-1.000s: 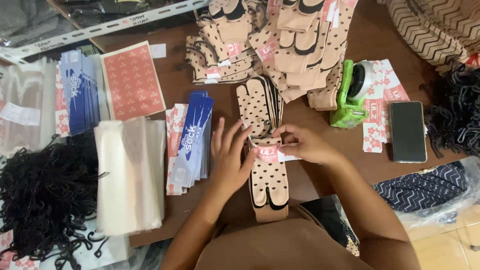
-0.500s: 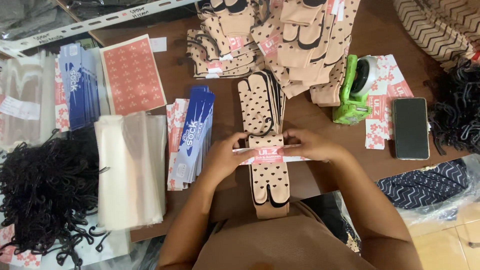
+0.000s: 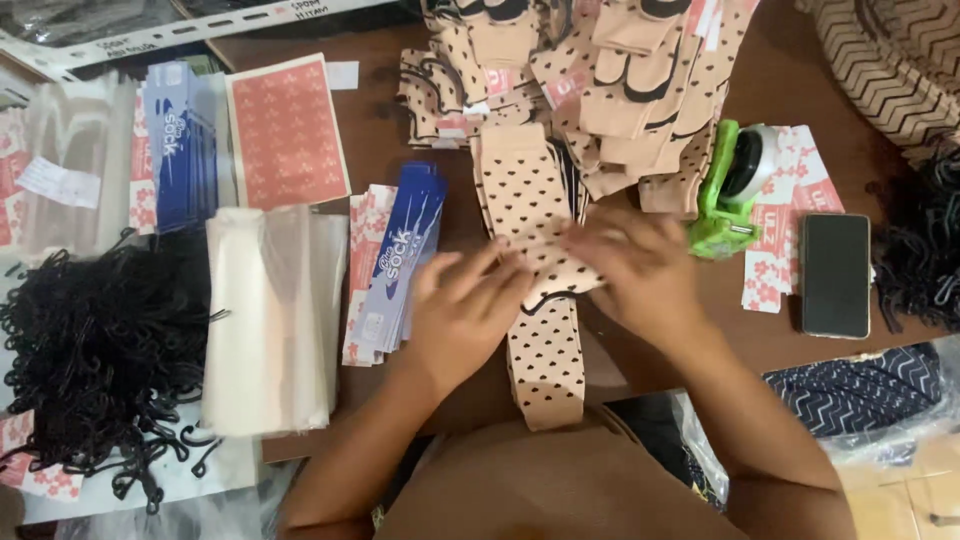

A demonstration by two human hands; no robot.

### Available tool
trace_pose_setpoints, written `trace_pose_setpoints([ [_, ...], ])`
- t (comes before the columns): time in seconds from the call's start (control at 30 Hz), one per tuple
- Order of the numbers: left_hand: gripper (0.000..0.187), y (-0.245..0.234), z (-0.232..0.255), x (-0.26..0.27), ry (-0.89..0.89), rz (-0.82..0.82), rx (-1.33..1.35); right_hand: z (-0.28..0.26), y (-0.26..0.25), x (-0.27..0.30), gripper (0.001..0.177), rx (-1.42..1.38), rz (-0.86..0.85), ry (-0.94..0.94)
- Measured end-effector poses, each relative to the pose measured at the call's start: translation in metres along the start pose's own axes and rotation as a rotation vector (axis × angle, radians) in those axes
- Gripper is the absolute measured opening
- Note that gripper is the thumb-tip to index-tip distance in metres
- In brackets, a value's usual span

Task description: Attaching cardboard tags to pairs of socks and stacking them on a work table

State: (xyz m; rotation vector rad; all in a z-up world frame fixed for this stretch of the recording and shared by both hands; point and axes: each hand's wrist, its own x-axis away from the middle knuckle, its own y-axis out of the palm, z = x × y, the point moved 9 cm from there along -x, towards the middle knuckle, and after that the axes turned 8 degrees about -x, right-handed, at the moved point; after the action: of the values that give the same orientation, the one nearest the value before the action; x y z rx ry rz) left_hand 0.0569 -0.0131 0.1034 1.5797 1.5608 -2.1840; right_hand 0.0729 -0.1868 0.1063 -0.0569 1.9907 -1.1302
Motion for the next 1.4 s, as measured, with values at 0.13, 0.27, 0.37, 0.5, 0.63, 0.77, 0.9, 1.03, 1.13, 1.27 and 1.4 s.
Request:
trace_pose_setpoints([
  [0.13, 0.016, 0.047, 0.021, 0.042, -0.003, -0.134, 0.107, 0.036, 0.066, 0.08, 0.057, 0.087, -0.005, 0.113],
  [0.27, 0.012, 0.059, 0.018, 0.052, -0.046, -0.145, 0.196, 0.083, 0.058, 0.115, 0.063, -0.411, 0.27, 0.913],
  [0.37, 0.019, 0.048, 0.009, 0.036, 0.013, -0.212, 0.248, 0.038, 0.06, 0.067, 0.021, -0.39, 0.074, 0.449],
  [0.5, 0.027, 0.07, -0.025, 0.028, -0.041, -0.529, 0.429, 0.02, 0.058, 0.02, 0.019, -0.537, -0.152, 0.207],
  [0.63, 0.01, 0.129, -0.04, 0.064, -0.379, -0.327, 0.777, 0.029, 0.072, 0.016, 0.023, -0.626, -0.323, 0.244],
  [0.77, 0.023, 0.11, -0.03, 0.046, -0.522, -0.351, 0.715, 0.049, 0.076, 0.044, 0.051, -0.496, -0.29, 0.428],
  [0.9, 0.036, 0.113, -0.023, 0.043, -0.447, -0.37, 0.639, 0.118, 0.019, 0.091, 0.053, -0.509, -0.044, 0.882],
  [1.03, 0.03, 0.121, -0.023, 0.046, -0.479, -0.492, 0.657, 0.18, -0.097, 0.134, 0.014, 0.08, 0.357, 0.956],
  [1.13, 0.032, 0.115, -0.025, 0.041, -0.421, -0.395, 0.642, 0.221, -0.05, 0.186, 0.013, -0.165, 0.304, 1.076],
  [1.27, 0.033, 0.117, -0.025, 0.047, -0.438, -0.384, 0.648, 0.159, -0.055, 0.173, 0.017, -0.247, 0.739, 1.122],
  [1.4, 0.033, 0.118, -0.029, 0.049, -0.46, -0.376, 0.661, 0.176, -0.022, 0.225, 0.019, -0.07, 0.678, 1.182],
])
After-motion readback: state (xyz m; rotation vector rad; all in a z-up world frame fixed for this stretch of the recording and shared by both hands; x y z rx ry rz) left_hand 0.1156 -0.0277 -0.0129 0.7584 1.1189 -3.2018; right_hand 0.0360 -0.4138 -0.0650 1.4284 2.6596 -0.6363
